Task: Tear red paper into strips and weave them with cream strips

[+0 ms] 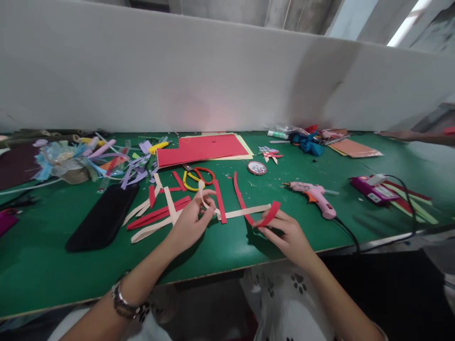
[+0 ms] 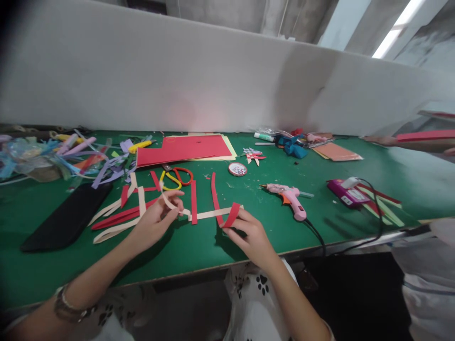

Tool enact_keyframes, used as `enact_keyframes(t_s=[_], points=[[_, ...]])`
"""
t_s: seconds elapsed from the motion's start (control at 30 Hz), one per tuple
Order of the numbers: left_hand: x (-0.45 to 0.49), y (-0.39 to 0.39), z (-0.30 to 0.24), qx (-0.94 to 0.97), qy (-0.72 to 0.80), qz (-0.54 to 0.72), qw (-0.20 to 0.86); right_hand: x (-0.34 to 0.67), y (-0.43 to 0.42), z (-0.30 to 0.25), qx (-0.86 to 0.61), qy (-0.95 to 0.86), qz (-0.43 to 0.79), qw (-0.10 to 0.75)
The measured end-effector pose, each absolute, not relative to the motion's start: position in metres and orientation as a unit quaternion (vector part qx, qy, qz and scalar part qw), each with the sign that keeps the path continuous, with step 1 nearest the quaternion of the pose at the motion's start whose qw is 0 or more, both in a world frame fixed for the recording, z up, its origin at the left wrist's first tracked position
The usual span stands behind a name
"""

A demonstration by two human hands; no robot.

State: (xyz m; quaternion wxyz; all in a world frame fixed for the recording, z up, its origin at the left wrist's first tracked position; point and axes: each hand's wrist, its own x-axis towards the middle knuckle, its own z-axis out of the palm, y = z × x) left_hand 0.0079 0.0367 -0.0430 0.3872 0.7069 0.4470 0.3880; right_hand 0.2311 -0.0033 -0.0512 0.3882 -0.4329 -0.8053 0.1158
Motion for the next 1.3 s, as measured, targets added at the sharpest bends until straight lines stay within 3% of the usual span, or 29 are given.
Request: enact_keyframes(t_s=[0.2, 0.47, 0.73, 1.03, 1.3], points=[[0.007, 0.036, -0.041, 0.670, 0.420, 0.395, 0.468, 0.233, -0.001, -0.045, -0.441, -0.809, 0.123, 0.369], [0.006, 0.037, -0.043, 0.678, 0.430, 0.385, 0.456, 0.240, 0.006, -0.043, -0.451, -0.824, 0.164, 0.301], [0.008, 0.036, -0.040, 0.693, 0.432, 0.366, 0.447, 0.233, 0.006, -0.051, -0.473, -0.850, 0.087, 0.215], [0.006, 0.036, -0.044, 0.709, 0.437, 0.357, 0.423, 0.233, -0.006, -0.058, -0.470, -0.851, -0.016, 0.233], [0.006, 0.036, -0.045, 0.715, 0.441, 0.353, 0.412, 0.228, -0.006, -0.059, -0.440, -0.848, 0.007, 0.296]])
